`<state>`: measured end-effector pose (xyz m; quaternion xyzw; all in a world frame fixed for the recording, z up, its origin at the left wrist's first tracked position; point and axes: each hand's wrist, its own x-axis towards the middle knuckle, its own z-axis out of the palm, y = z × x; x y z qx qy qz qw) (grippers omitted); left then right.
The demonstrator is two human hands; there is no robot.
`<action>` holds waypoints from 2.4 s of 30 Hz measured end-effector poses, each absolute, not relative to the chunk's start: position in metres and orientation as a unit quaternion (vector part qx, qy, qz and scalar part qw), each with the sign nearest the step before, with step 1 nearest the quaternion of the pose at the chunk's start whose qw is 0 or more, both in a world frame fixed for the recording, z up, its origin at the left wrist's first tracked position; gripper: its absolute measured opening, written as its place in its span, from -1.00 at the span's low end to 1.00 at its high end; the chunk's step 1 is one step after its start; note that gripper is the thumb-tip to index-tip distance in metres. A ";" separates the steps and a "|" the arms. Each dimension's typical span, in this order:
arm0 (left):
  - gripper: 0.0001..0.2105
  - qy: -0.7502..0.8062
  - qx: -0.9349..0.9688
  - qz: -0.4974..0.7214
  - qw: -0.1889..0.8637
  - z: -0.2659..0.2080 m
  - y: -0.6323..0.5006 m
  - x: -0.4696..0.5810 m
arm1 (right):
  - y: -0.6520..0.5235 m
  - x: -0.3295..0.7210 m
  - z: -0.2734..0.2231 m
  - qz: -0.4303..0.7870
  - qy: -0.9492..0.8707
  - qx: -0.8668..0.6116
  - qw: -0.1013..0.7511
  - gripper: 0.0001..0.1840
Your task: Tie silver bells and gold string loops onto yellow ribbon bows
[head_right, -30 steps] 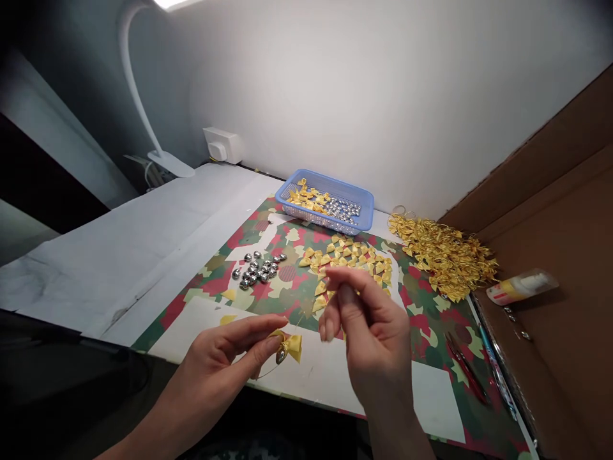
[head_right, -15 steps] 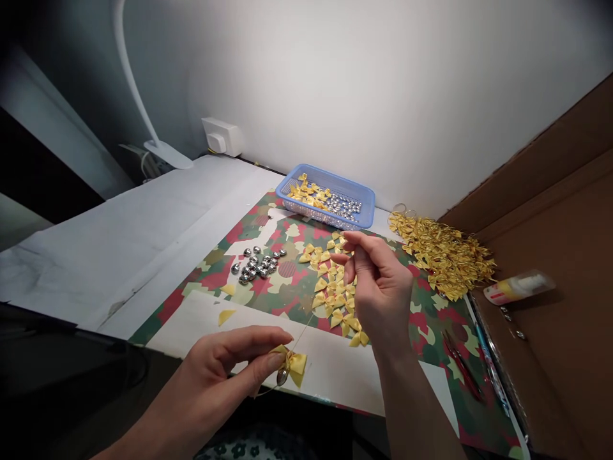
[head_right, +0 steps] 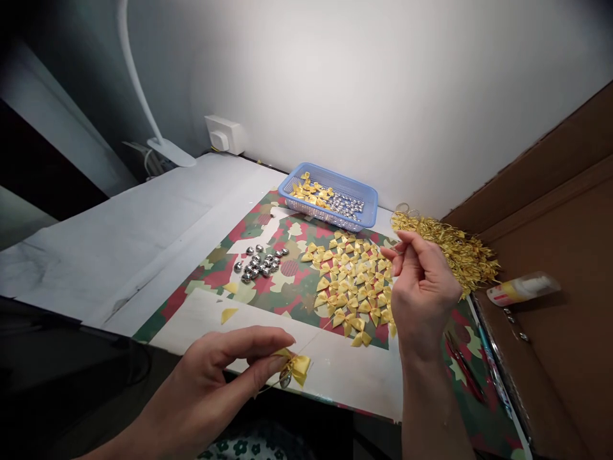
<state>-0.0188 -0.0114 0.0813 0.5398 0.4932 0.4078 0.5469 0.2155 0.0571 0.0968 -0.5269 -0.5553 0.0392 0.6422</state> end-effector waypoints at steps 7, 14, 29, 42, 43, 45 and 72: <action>-0.68 0.467 0.593 0.492 0.435 0.063 -0.014 -0.024 | -0.024 0.166 0.075 0.479 -0.501 -0.550 0.466 -0.55; -0.75 0.497 0.573 0.426 0.494 0.078 -0.013 -0.023 | -0.041 0.137 0.074 0.484 -0.493 -0.559 0.459 -0.63; -0.79 0.449 0.577 0.287 0.619 0.099 0.009 -0.025 | -0.044 0.140 0.080 0.537 -0.452 -0.543 0.461 -0.61; -0.79 0.518 0.599 0.268 0.548 0.093 0.011 -0.024 | -0.015 0.179 0.102 0.334 -0.507 -0.490 0.626 -0.72; -0.78 0.521 0.624 0.259 0.522 0.088 0.011 -0.023 | -0.009 0.180 0.111 0.283 -0.516 -0.480 0.650 -0.71; -0.78 0.515 0.663 0.243 0.487 0.077 0.010 -0.022 | 0.005 0.176 0.128 0.187 -0.524 -0.459 0.692 -0.72; -0.81 0.444 0.218 0.341 0.799 0.086 0.010 -0.024 | -0.054 0.131 0.062 0.118 -0.647 -0.554 0.511 -0.78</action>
